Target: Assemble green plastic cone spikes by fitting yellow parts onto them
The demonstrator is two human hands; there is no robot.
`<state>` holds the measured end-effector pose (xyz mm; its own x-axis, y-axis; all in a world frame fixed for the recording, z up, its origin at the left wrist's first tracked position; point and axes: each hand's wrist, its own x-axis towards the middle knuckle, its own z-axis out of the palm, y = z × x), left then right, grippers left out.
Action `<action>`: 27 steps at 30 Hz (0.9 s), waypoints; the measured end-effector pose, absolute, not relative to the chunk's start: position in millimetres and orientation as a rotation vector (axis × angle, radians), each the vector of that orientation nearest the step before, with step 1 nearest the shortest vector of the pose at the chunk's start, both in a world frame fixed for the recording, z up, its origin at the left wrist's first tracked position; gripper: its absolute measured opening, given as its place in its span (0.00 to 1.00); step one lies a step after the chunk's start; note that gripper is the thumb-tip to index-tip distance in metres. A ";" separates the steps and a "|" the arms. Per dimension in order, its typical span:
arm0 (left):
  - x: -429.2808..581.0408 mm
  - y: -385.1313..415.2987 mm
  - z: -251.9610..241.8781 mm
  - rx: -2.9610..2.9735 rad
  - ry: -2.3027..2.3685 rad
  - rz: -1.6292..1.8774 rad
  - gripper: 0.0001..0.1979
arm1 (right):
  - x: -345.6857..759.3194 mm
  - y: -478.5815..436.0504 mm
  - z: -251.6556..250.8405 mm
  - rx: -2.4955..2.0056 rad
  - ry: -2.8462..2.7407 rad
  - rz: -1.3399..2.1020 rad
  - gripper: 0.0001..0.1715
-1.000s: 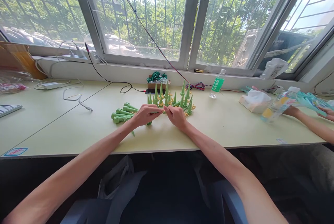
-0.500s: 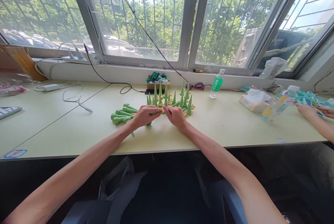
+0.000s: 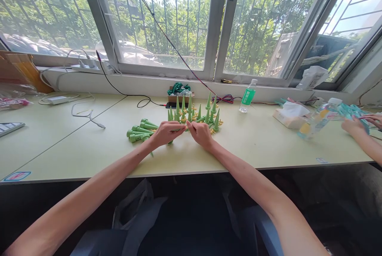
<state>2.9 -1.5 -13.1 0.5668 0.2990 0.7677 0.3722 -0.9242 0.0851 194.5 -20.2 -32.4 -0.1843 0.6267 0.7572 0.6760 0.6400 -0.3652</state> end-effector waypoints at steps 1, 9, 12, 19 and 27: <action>2.8 -1.6 -13.1 -2.702 -0.582 -1.299 0.14 | 194.5 -19.8 -32.8 -1.032 -1.878 -0.058 0.32; 3.2 -4.1 -10.7 -2.673 -0.556 -1.325 0.14 | 193.0 -19.6 -33.0 -1.040 -1.869 -0.063 0.34; 3.0 -4.9 -10.1 -2.678 -0.552 -1.327 0.14 | 191.9 -19.7 -32.4 -1.036 -1.864 -0.056 0.34; 3.6 -8.4 -6.7 -2.704 -0.609 -1.319 0.15 | 190.6 -18.1 -34.8 -1.048 -1.860 -0.036 0.33; 4.1 -12.4 -1.8 -2.860 -0.979 -1.598 0.13 | 188.9 -18.4 -33.9 -1.083 -1.797 -0.012 0.34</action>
